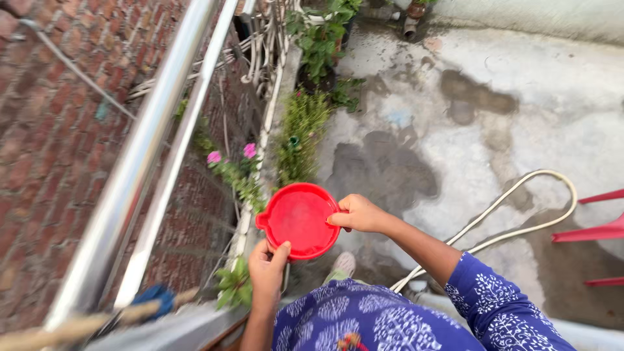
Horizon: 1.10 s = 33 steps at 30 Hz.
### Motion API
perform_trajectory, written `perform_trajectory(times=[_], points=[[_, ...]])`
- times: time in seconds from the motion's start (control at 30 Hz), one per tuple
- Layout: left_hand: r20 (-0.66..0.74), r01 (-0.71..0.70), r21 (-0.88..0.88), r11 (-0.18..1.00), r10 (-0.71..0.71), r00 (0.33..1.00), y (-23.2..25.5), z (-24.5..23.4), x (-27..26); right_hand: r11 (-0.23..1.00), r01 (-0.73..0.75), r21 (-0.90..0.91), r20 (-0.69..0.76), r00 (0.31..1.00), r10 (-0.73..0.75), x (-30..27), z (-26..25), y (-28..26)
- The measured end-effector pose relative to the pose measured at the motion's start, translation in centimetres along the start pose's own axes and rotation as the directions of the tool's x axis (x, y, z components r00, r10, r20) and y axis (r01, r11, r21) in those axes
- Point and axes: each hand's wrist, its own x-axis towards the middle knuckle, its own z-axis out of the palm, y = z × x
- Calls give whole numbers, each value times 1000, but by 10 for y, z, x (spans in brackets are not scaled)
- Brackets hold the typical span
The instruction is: The person fills a red mug with water from a tap and pours it into various potted plants on a balcony.
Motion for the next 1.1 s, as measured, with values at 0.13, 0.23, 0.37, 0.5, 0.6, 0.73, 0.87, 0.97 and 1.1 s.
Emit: perform_trajectory(times=[0.13, 0.23, 0.37, 0.5, 0.6, 0.73, 0.87, 0.97, 1.1], points=[[48, 51, 5, 999, -51, 998, 9, 85, 90, 994, 43, -100, -136, 989, -56, 25, -96, 8], [130, 126, 23, 992, -128, 983, 12, 146, 139, 1000, -11, 2, -231, 973, 11, 31, -151, 35], [254, 34, 142, 989, -70, 965, 10, 216, 221, 972, -45, 230, -328, 937, 121, 50, -218, 66], [397, 79, 123, 989, -122, 910, 7, 284, 296, 928, -1, 373, -407, 898, 165, 71, -279, 89], [480, 92, 157, 983, -157, 863, 0, 334, 360, 908, 15, 419, -441, 878, 189, 97, -330, 104], [594, 84, 147, 986, -156, 790, -21, 402, 456, 891, 17, 454, -510, 825, 244, 142, -400, 124], [675, 73, 188, 979, -183, 715, -28, 475, 537, 878, 42, 476, -605, 741, 292, 176, -463, 131], [717, 68, 194, 979, -188, 671, -33, 532, 591, 875, 99, 474, -668, 688, 284, 201, -514, 141], [751, 39, 226, 973, -199, 630, -53, 601, 647, 870, 84, 486, -711, 616, 338, 231, -585, 161]])
